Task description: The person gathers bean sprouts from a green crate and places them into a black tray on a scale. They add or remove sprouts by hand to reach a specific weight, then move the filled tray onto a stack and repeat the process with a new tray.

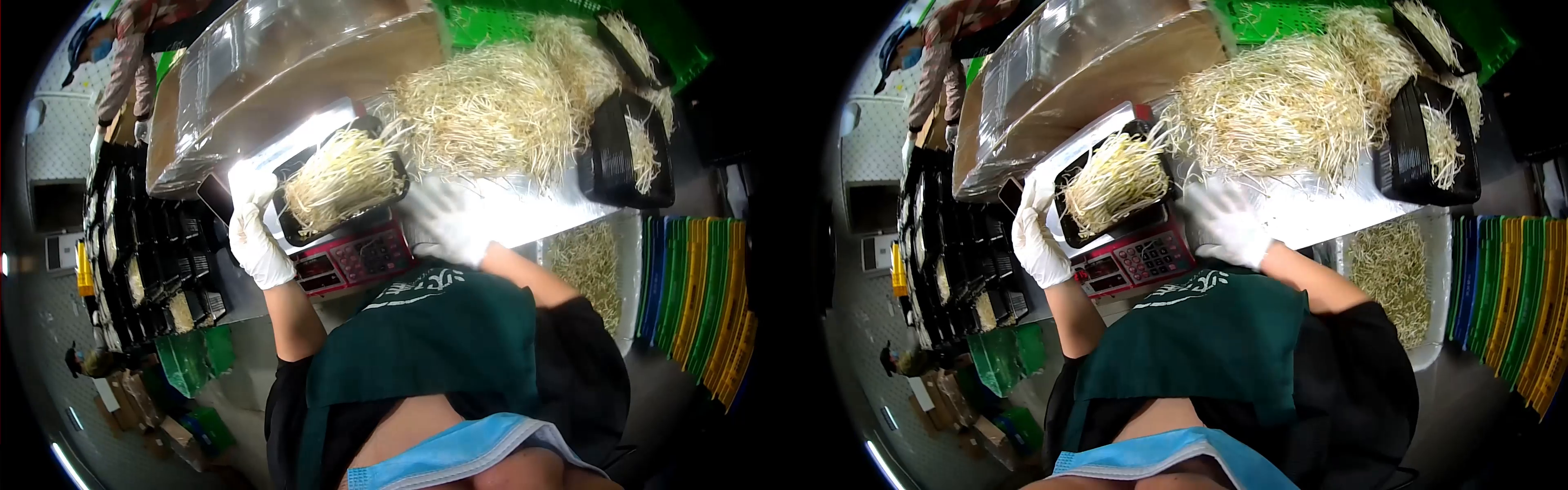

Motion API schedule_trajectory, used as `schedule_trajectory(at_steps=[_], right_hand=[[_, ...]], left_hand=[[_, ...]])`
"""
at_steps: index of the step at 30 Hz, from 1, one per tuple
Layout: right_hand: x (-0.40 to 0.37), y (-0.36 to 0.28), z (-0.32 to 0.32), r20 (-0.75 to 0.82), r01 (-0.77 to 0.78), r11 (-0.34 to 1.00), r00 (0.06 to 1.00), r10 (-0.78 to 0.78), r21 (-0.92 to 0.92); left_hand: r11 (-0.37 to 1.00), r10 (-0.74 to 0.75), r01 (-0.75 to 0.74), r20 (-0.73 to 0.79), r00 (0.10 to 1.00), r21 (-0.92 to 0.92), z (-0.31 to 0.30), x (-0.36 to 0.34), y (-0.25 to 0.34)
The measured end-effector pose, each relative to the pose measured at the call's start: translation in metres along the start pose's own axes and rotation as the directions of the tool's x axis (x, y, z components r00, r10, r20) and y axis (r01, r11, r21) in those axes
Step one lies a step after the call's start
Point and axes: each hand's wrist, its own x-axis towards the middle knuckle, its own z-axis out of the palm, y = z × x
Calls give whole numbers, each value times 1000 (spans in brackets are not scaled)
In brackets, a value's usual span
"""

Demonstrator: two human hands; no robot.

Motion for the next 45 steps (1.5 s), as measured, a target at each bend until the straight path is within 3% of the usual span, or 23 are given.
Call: schedule_trajectory(at_steps=[3, 6, 9, 12, 13, 14, 15, 16, 17, 19, 21, 24, 26, 28, 30, 32, 33, 36, 38, 40, 41, 43, 45], right_hand=[[58, 10, 34, 224, 167, 950, 969, -109, -263], [94, 51, 22, -25, -200, 977, 980, 198, -78], [111, 45, 31, -235, -119, 984, 968, 85, -136], [120, 34, 25, -21, -171, 979, 985, 169, -111], [117, 31, -1, 58, -74, 956, 994, 94, -284], [113, 33, -3, -447, -22, 1000, 894, 21, 4], [127, 46, -3, -461, 78, 861, 866, 191, 503], [119, 62, -17, -313, 79, 845, 944, 108, 529], [106, 50, -34, -550, 228, 767, 814, 188, 599], [97, 56, -61, -504, 154, 803, 840, 201, 576], [98, 60, -71, -386, 213, 408, 828, 406, 888], [124, 28, -100, -312, 197, 318, 876, 367, 927], [137, -28, -118, -308, 128, 421, 866, 394, 898], [149, -13, -121, -117, 55, 450, 987, 112, 891], [149, -35, -130, 77, -20, 877, 997, -20, 480], [144, -42, -117, 205, -196, 716, 976, 76, 670], [142, -38, -116, 191, -199, 728, 977, 95, 656], [139, -33, -116, -158, 48, 861, 987, 37, 506], [134, -42, -106, -218, -26, 631, 927, 306, 775], [134, -27, -89, -330, 151, 593, 921, 205, 791], [136, -25, -89, -308, 180, 458, 925, 222, 871], [136, -21, -86, -282, 229, 218, 925, 255, 949], [132, -22, -96, -289, 218, 273, 923, 254, 937]], left_hand=[[998, -54, 53, 20, 998, 38, 23, 11, 19], [992, -105, 100, 63, 992, 79, 28, 15, 20], [994, -103, 104, 36, 994, -17, 20, 7, 17], [993, -64, 76, -126, 990, 92, 8, -2, 18], [992, -7, 20, -102, 995, 126, 6, -4, 30], [982, 39, -10, -148, 988, 186, -6, -5, 33], [982, 39, -6, -168, 985, 190, -19, -7, 36], [982, 32, 4, -186, 982, 188, -32, -12, 38], [983, 16, 19, -187, 982, 182, -44, -13, 36], [995, -40, 61, -248, 968, 78, -53, -18, 27], [995, -98, 90, -191, 977, -51, -55, -11, 12], [981, -131, 120, -63, 989, -153, -48, 10, -6], [940, -217, 211, 7, 976, -267, -33, 14, 20], [977, -122, 105, 82, 989, 183, -28, 25, 9], [905, -92, -10, 218, 972, 425, 6, 16, 4], [570, -116, -323, 464, 878, 755, 41, 2, 8], [604, -255, -227, 456, 852, 763, 46, -1, 4], [730, -114, -330, 584, 804, 598, 43, 1, -29], [776, 81, -402, 555, 828, 486, 51, 2, -38], [916, -187, -71, 577, 795, 394, 60, 9, -30], [798, -295, -79, 501, 814, 597, 65, 8, 1], [874, -294, 19, 497, 816, 485, 66, 6, 8], [883, -292, 48, 465, 836, 467, 67, 11, 22]])
